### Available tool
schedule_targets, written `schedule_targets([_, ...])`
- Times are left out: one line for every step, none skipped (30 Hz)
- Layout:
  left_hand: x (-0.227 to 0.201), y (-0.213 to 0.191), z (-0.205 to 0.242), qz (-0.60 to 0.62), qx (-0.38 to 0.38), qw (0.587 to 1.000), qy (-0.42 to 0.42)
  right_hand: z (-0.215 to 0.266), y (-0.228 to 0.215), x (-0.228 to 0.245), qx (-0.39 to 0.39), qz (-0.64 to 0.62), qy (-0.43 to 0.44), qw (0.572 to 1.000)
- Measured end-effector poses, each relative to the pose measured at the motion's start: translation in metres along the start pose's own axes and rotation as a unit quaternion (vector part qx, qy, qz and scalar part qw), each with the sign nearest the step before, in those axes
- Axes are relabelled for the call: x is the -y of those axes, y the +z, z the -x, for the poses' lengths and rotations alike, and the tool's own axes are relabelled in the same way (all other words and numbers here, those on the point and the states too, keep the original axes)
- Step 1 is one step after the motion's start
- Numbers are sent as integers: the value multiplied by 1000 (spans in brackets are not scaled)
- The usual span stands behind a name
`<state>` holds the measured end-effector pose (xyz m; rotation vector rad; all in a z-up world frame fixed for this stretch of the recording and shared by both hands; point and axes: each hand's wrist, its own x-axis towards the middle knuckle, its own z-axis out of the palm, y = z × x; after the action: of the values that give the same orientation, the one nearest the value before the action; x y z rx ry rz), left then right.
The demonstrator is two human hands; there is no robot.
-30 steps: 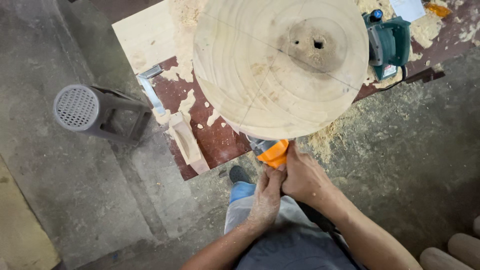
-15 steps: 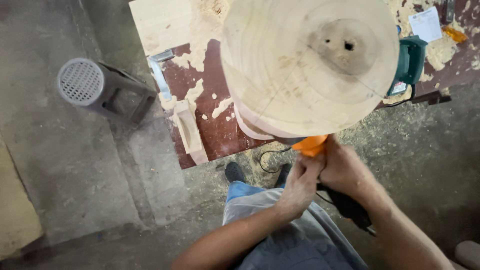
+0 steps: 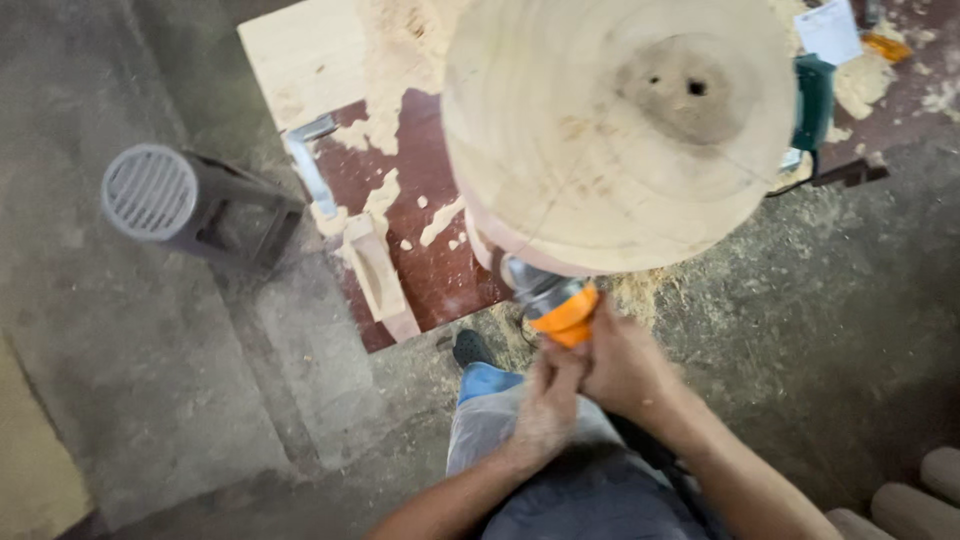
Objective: The person uses an angle grinder with a sanding disc to smooth the surface of a large cylindrical wooden piece. The person moves the tool around the curved surface and top edge, generating wood dust.
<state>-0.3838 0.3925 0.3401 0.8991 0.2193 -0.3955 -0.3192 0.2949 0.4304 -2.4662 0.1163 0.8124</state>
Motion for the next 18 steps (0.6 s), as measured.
schedule_targets([-2, -7, 3, 10, -8, 1000, -14, -2, 3, 2, 2, -6, -13, 1000])
schedule_targets([-2, -13, 4, 20, -16, 999, -28, -3, 5, 3, -23, 2, -27, 999])
schedule_targets([-1, -14, 2, 1, -13, 999, -30, -3, 7, 3, -46, 12, -42, 998])
schedule_targets([1, -16, 2, -18, -10, 999, -32, -3, 7, 3, -69, 22, -57, 996])
schedule_targets([2, -17, 0, -37, -10, 999, -33, -2, 7, 2, -51, 5, -29, 998])
schedule_targets([5, -16, -3, -47, 5, 998, -29, -1, 5, 0, -33, -11, -1, 999])
schedule_targets([9, -13, -5, -58, 19, 998, -25, 0, 2, -3, -14, -27, 27, 999])
schedule_targets([11, -10, -7, -69, 33, 997, -21, 1, 1, -5, -34, -18, 33, 999])
schedule_targets([13, -7, -8, -78, 34, 996, -21, 3, -1, -9, -54, -8, 39, 998])
schedule_targets([15, -2, -10, -88, 34, 995, -21, 4, -4, -12, -74, 2, 45, 996])
schedule_targets([14, 3, -14, -97, 34, 994, -20, 5, -7, -16, -79, 3, 58, 995])
schedule_targets([13, 9, -18, -89, 48, 995, -22, 5, -10, -19, -84, 4, 71, 994])
schedule_targets([11, 15, -23, -80, 62, 995, -23, 4, -13, -23, -90, 6, 84, 992])
schedule_targets([8, 20, -27, -71, 76, 994, -24, 4, -15, -27, -93, -14, 100, 991])
schedule_targets([3, 23, -32, -128, 78, 988, -29, 3, -17, -29, -96, -33, 116, 988])
schedule_targets([-1, 26, -36, -183, 79, 979, -35, 4, -19, -32, -98, -52, 132, 985])
schedule_targets([-5, 29, -38, -239, 79, 967, -42, 7, -18, -34, -135, -55, 112, 983])
schedule_targets([-7, 30, -38, -218, 100, 969, -60, 10, -16, -35, -171, -59, 90, 979])
